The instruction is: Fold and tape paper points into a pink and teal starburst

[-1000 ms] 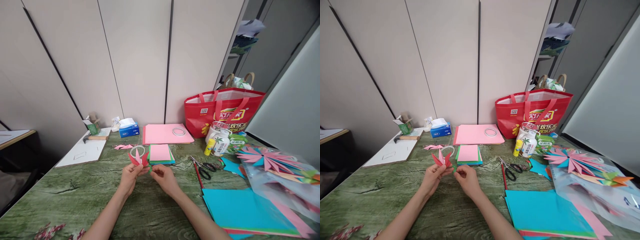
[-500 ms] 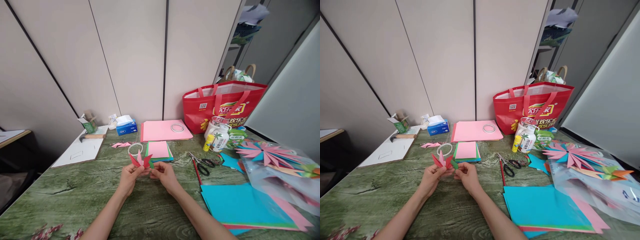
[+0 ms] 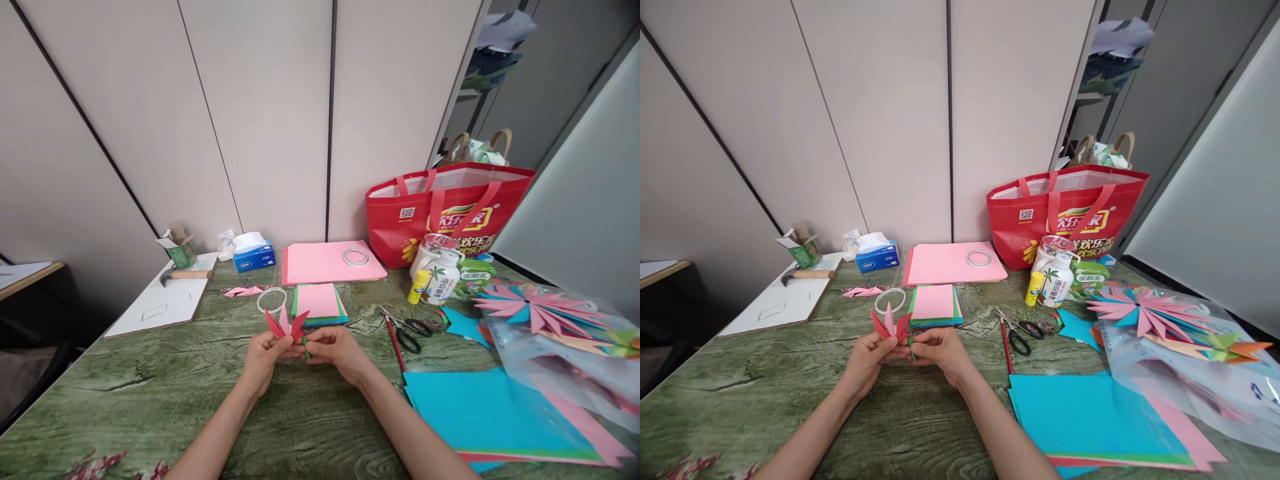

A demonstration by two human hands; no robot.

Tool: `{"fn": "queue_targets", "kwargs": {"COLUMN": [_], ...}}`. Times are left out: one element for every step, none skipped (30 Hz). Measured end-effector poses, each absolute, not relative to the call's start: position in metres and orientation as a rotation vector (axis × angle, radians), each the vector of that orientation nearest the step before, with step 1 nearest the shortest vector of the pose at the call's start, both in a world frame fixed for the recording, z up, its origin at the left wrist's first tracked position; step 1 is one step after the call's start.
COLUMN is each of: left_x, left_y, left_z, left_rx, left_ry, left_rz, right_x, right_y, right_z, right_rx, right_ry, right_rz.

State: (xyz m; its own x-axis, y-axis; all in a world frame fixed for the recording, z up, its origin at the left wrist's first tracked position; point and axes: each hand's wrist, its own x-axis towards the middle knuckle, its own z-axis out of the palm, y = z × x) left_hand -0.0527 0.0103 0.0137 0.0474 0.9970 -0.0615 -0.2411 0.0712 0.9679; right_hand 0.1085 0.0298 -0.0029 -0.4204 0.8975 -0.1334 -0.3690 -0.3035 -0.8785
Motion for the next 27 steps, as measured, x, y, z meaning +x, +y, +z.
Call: {"fn": "queue_targets", "kwargs": {"left_x": [-0.053, -0.053, -0.053, -0.053, -0.053, -0.053, -0.053, -0.053, -0.053, -0.052, -0.052, -0.051, -0.051, -0.05, -0.05, -0.049, -0.048, -0.047, -0.047, -0.046, -0.045, -0.045, -0.044, -0.044, -0.044, -0.044, -0.043], "left_y": [0.01, 0.01, 0.01, 0.01, 0.01, 0.011, 0.011, 0.012, 0.012, 0.013, 0.013, 0.013, 0.014, 0.014, 0.013, 0.013, 0.013, 0.012, 0.012, 0.012, 0.011, 0.011, 0.011, 0.011, 0.01, 0.01, 0.01], "left_z": [0.013, 0.013, 0.013, 0.013, 0.012, 0.012, 0.011, 0.01, 0.008, 0.007, 0.005, 0.003, 0.002, 0.001, 0.0, 0.001, 0.001, 0.002, 0.003, 0.004, 0.005, 0.005, 0.005, 0.005, 0.005, 0.004, 0.003], "left_rx": [1.002, 1.002, 1.001, 0.997, 0.993, 0.991, 0.993, 0.999, 1.008, 1.018, 1.027, 1.032, 1.032, 1.027, 1.021, 1.012, 1.005, 1.001, 1.002, 1.009, 1.017, 1.026, 1.032, 1.032, 1.027, 1.017, 1.004], "left_ry": [1.044, 1.058, 1.072, 1.083, 1.09, 1.094, 1.095, 1.093, 1.092, 1.092, 1.095, 1.1, 1.107, 1.113, 1.114, 1.112, 1.108, 1.105, 1.106, 1.11, 1.118, 1.128, 1.137, 1.143, 1.144, 1.141, 1.134], "left_rz": [1.242, 1.249, 1.258, 1.271, 1.286, 1.3, 1.315, 1.328, 1.339, 1.343, 1.344, 1.34, 1.337, 1.334, 1.334, 1.337, 1.339, 1.338, 1.332, 1.324, 1.316, 1.31, 1.308, 1.308, 1.309, 1.309, 1.305], "right_x": [0.109, 0.109, 0.108, 0.106, 0.104, 0.102, 0.1, 0.099, 0.097, 0.097, 0.096, 0.096, 0.095, 0.095, 0.094, 0.094, 0.093, 0.092, 0.091, 0.089, 0.088, 0.087, 0.086, 0.085, 0.084, 0.084, 0.084], "right_y": [0.03, 0.031, 0.031, 0.031, 0.03, 0.03, 0.03, 0.03, 0.03, 0.03, 0.029, 0.029, 0.029, 0.029, 0.028, 0.028, 0.027, 0.027, 0.027, 0.026, 0.025, 0.025, 0.024, 0.024, 0.023, 0.023, 0.023], "right_z": [-0.004, -0.005, -0.005, -0.005, -0.006, -0.005, -0.005, -0.004, -0.004, -0.003, -0.002, -0.001, 0.0, 0.0, 0.0, -0.001, -0.001, -0.002, -0.003, -0.004, -0.004, -0.005, -0.005, -0.005, -0.005, -0.005, -0.005], "right_rx": [-0.843, -0.856, -0.855, -0.845, -0.835, -0.827, -0.824, -0.826, -0.834, -0.844, -0.854, -0.861, -0.862, -0.859, -0.853, -0.845, -0.836, -0.829, -0.825, -0.824, -0.827, -0.835, -0.842, -0.849, -0.855, -0.863, -0.875], "right_ry": [-1.008, -1.012, -1.016, -1.006, -0.98, -0.94, -0.892, -0.848, -0.822, -0.814, -0.818, -0.829, -0.847, -0.869, -0.889, -0.908, -0.925, -0.944, -0.967, -0.992, -1.016, -1.032, -1.041, -1.04, -1.034, -1.026, -1.022], "right_rz": [1.844, 1.845, 1.842, 1.831, 1.809, 1.775, 1.731, 1.684, 1.643, 1.61, 1.58, 1.549, 1.518, 1.489, 1.464, 1.445, 1.436, 1.432, 1.429, 1.42, 1.404, 1.385, 1.367, 1.352, 1.34, 1.33, 1.319]}}
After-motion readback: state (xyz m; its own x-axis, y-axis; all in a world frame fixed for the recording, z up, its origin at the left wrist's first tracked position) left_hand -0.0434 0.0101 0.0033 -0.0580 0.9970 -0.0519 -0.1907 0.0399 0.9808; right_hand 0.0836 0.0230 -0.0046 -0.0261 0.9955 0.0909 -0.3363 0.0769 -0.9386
